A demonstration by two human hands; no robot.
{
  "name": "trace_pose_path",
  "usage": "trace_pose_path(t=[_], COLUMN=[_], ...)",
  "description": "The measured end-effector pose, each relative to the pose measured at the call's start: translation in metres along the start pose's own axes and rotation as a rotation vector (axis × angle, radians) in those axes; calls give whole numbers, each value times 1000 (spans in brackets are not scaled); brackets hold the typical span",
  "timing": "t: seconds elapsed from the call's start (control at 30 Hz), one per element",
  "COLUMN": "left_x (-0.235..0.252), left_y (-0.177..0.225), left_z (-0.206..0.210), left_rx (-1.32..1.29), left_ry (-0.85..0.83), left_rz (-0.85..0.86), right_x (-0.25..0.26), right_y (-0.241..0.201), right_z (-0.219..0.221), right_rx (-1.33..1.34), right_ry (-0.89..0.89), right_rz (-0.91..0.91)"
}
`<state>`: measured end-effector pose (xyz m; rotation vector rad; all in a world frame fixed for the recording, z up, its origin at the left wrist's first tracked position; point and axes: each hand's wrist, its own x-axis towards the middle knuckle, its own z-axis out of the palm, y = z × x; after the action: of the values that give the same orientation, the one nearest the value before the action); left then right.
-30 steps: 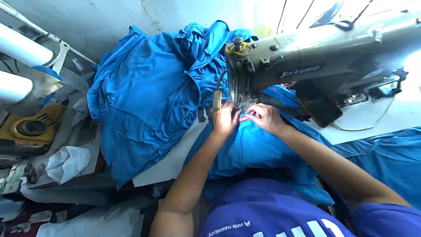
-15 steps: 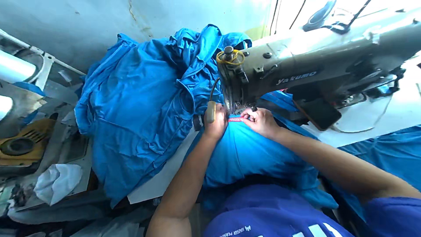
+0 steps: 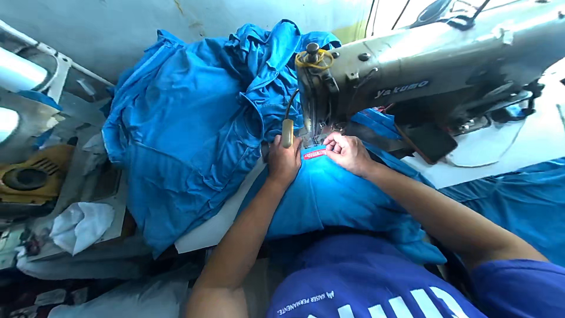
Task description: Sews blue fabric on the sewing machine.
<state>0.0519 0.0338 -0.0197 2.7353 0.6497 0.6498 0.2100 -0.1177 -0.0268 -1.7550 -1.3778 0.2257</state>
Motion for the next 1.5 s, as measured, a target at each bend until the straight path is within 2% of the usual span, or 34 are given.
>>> trace_pose_path(t=[0.17, 0.3, 0.4, 0.53, 0.7, 0.8, 0.93, 1.0, 1.1, 1.2, 1.23, 1.33, 1.5], left_x=[5, -15, -45, -75, -54, -36, -32, -34, -44, -65, -75, -98, -101], left_y=[2, 22, 36, 24, 29, 37, 22, 13, 14, 27, 31, 29, 14], left_z=[-1, -24, -32, -20, -29, -25, -6, -6, -18, -23, -24, -29, -39], left_rx=[14, 70, 35, 36, 53, 33, -71, -66, 72, 122, 113, 89, 79], left_ry=[-43, -22, -210, -177, -128, -46, -175, -212, -278, -116, -114, -233, -233], left_rz=[69, 214, 102, 47, 44, 132, 301, 245, 103, 165, 168, 24, -27], right_x=[2, 5, 3, -5, -6, -6, -5, -5, -4, -5, -5, -8, -9], right_y=[7, 10, 10, 7, 5, 5, 7, 7, 7, 7, 7, 6, 7], right_z=[1, -1, -1, -1, 0, 1, -1, -2, -2, -2, -2, -3, -5], right_rx=[35, 66, 72, 90, 90, 81, 122, 138, 122, 121, 121, 122, 132], right_ry=[0, -35, -31, -19, -20, -10, -8, -25, -41, -33, -32, -33, -28], right_rz=[-1, -6, -2, 3, 13, 19, 31, 40, 35, 26, 24, 22, 15])
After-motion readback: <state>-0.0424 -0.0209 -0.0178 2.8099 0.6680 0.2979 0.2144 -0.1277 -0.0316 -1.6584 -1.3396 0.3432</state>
